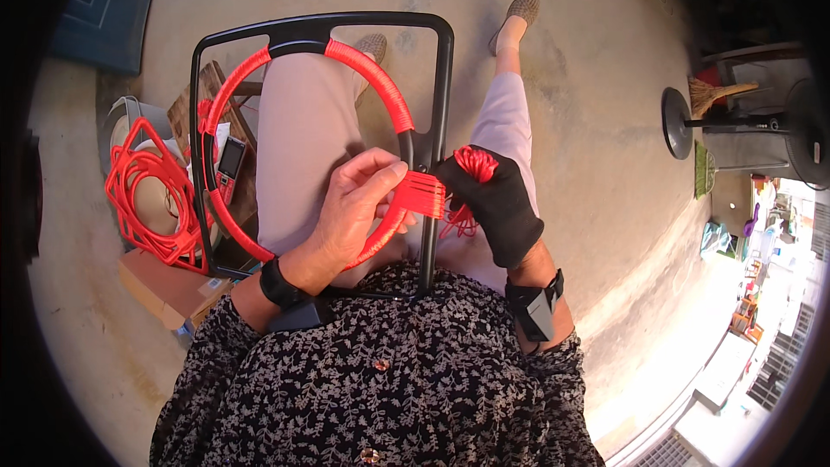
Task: The recorder is winding a red cord around the circular part of a black plastic frame, likely a furniture component.
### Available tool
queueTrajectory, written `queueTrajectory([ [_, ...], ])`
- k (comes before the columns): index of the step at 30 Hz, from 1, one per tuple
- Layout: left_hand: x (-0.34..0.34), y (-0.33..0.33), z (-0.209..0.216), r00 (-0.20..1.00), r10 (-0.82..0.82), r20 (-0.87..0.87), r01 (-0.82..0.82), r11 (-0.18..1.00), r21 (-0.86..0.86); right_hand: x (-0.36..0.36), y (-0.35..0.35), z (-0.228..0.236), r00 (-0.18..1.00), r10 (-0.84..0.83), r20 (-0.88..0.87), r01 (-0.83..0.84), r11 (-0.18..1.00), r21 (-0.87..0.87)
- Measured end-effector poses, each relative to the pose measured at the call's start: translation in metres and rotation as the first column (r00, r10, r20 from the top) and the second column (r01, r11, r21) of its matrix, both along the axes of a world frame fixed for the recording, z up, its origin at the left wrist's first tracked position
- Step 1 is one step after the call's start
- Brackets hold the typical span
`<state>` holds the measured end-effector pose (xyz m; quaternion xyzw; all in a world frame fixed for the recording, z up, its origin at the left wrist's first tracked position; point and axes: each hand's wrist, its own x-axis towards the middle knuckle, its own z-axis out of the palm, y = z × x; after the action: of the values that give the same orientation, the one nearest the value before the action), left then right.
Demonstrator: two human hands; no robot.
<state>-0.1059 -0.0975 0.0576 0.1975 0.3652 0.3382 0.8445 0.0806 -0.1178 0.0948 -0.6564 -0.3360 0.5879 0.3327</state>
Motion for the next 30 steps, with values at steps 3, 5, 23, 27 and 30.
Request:
queueTrajectory([
  [3,-0.001,-0.002,0.0,1.0,-0.009,-0.03,0.01,1.0,0.03,0.0,-0.004,0.002,0.996,0.092,-0.001,-0.092,0.995,-0.038],
  [5,-0.002,-0.002,-0.002,0.997,-0.028,-0.067,0.034,0.995,0.089,-0.001,-0.007,0.0,0.997,0.08,0.002,-0.08,0.995,-0.066],
  [23,-0.002,-0.001,-0.003,0.974,-0.089,-0.207,0.116,0.985,0.124,0.016,-0.025,-0.031,0.974,-0.046,-0.221,0.063,0.996,0.071],
  [27,-0.003,-0.001,-0.001,0.983,-0.11,-0.149,0.124,0.988,0.089,0.107,-0.049,-0.064,0.739,-0.369,-0.563,0.474,0.88,0.045],
  [30,-0.005,0.0,-0.001,0.992,-0.094,-0.09,0.102,0.99,0.096,0.215,-0.093,-0.089,0.676,-0.548,-0.492,0.687,0.71,0.154],
])
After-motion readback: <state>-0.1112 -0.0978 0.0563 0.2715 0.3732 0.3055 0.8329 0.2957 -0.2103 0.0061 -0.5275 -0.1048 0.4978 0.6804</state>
